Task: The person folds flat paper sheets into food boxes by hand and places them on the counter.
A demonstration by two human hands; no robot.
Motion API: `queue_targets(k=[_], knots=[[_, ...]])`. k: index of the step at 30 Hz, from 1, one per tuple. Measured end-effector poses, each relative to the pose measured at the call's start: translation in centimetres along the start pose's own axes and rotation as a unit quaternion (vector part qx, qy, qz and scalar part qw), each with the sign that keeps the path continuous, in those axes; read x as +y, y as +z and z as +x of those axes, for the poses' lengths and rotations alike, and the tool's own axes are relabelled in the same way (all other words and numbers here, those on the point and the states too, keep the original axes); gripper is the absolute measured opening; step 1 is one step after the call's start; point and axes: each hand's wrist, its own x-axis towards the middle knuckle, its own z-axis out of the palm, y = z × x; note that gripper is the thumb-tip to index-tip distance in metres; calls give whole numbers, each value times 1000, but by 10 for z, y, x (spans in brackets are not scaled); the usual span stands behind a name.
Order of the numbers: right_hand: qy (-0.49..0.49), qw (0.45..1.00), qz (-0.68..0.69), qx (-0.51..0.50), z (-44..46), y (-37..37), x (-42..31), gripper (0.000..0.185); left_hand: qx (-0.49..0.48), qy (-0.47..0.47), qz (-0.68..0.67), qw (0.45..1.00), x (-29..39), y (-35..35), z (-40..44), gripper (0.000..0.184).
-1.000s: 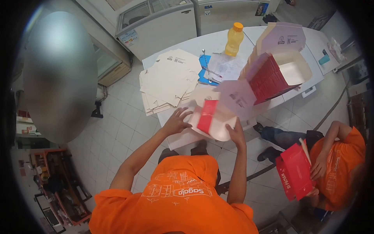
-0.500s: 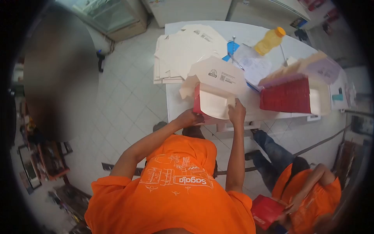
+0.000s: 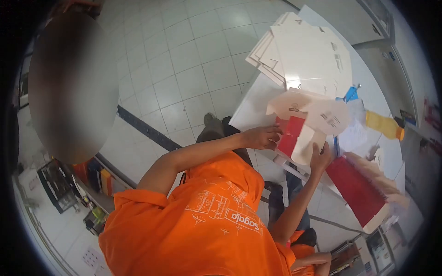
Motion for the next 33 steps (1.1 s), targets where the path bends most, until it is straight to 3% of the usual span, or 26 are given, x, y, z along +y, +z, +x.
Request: queue_targets(k=[4,10,13,16,20,23,28,33], knots=[[-58,995,-66,41,4,4,3,21,43,-6,-20,999,-3,4,2,15],[-11,999,-49,2,7,-4,-12,22,46,-4,23,999,-7,-3,6,26],[-2,998,-48,-27,12,-3,-15,25,-114,-11,63,991,-19,-10,0,30],[2,998,-68,-9,13,-1,-25,28,42,28,5,999,-20,-13,9,15],[-1,1000,14,-14,14,2,-36,34,70,63,20,995,-18,-33,20,15],[25,995,-93,34,7,-1,-74,28,-1,78,-16,997,-45,-19,15,15],[36,987,-93,126,-3,17,-36,26,-54,59,1,997,-61,-48,25,13],[76,982,-70,161,-14,34,-34,30,-20,73,-47,996,-68,-70,34,22]])
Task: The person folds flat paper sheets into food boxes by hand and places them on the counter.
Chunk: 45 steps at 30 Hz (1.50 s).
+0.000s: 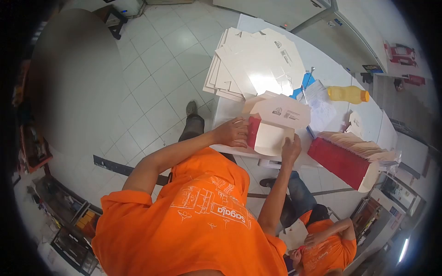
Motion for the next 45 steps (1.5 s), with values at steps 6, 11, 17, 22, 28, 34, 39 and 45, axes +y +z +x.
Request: queue_targets(k=[6,11,17,22,28,34,39,45], knots=[[-75,991,-62,94,-16,24,11,36,-24,24,-4,999,-6,-4,7,22],[-194,975,-52,91,-53,-2,-91,38,-28,20,-38,999,-12,12,4,18],[-212,970,0,-118,-96,26,-101,22,2,7,-1,1000,0,16,-2,21],[-235,958,-13,-163,-89,16,-100,16,20,-108,119,987,11,5,-1,48],[-126,981,-109,-96,-63,30,-129,27,48,-167,90,981,17,34,-3,66],[-153,972,-163,-76,-58,47,-113,22,44,-285,177,941,42,28,9,77],[-197,968,-131,-79,-57,65,-105,26,106,-215,130,962,40,35,5,79],[-134,981,-24,-137,-58,48,-107,31,141,-170,-147,964,24,72,-7,94]])
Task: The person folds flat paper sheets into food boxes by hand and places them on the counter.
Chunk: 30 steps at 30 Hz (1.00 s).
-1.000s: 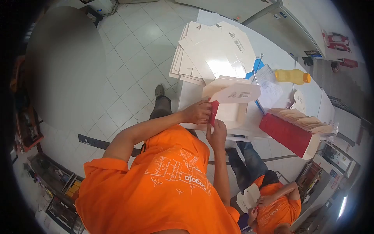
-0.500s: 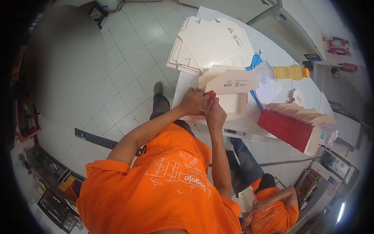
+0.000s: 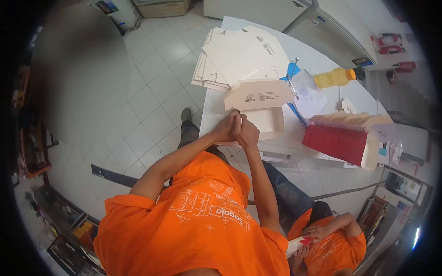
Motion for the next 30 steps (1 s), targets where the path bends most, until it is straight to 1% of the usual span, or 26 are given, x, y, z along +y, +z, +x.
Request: queue_targets(k=[1,3,4,5,7,8,10,11,13,16,19,20,22,23,24,26,28,29,30], knots=[[-2,999,31,20,1,-2,5,31,-12,-7,-15,1000,6,-6,2,96],[18,971,88,222,8,-12,20,39,-58,-9,42,997,15,-20,7,98],[18,955,-6,295,15,-28,30,42,-78,-12,71,994,18,-27,8,99],[21,927,-99,362,22,-46,44,45,-88,-17,85,992,17,-32,7,99],[123,932,64,335,39,-31,103,50,-120,-25,107,987,18,-40,5,100],[181,945,98,256,38,-26,116,54,-128,-29,91,987,21,-42,5,99],[280,941,166,94,38,-30,121,62,-137,-35,62,988,24,-44,11,98],[253,947,153,124,30,-25,120,68,-146,-34,61,987,24,-45,15,97],[262,941,146,155,27,-17,120,65,-160,-43,60,984,21,-47,10,95],[266,933,165,178,21,-6,116,64,-220,-100,39,970,15,-52,13,97],[285,930,162,167,16,-10,117,61,-178,-31,45,983,22,-54,18,87],[293,930,157,158,15,-11,118,60,-158,-2,89,983,27,-58,16,79],[231,921,206,236,0,-4,124,53,-114,55,176,976,66,-83,22,65],[198,912,231,276,-9,-1,127,50,-176,-34,176,968,53,-98,10,58],[209,915,210,275,-18,-7,119,48,-238,-121,177,947,25,-117,-6,52],[238,918,169,269,-48,-20,97,46,-233,-201,211,928,-1,-137,2,44],[243,915,209,243,-71,-10,91,45,-119,-117,286,943,-27,-149,51,46],[244,914,227,230,-82,-4,90,45,-69,-37,326,942,-38,-150,80,51],[255,908,235,235,-93,5,94,45,-97,4,384,918,-34,-150,105,55]])
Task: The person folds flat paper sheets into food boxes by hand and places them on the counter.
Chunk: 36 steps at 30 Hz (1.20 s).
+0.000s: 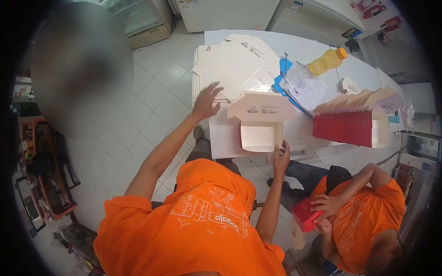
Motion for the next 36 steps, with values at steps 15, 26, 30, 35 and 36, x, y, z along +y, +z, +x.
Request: queue_targets(k=[15,26,30,35,36], knots=[[102,983,37,149,19,-11,74,41,152,78,8,985,19,5,104,10],[-66,979,181,62,5,-35,-67,32,527,-2,-186,829,79,-166,106,14],[-158,873,410,-213,-42,-14,-182,77,325,-154,-173,917,180,-165,-6,9],[-95,889,339,-292,-82,46,-147,58,86,-29,-440,893,221,-131,-105,72],[-73,890,313,-324,-81,23,-193,48,79,-101,-512,849,214,-137,-113,79]])
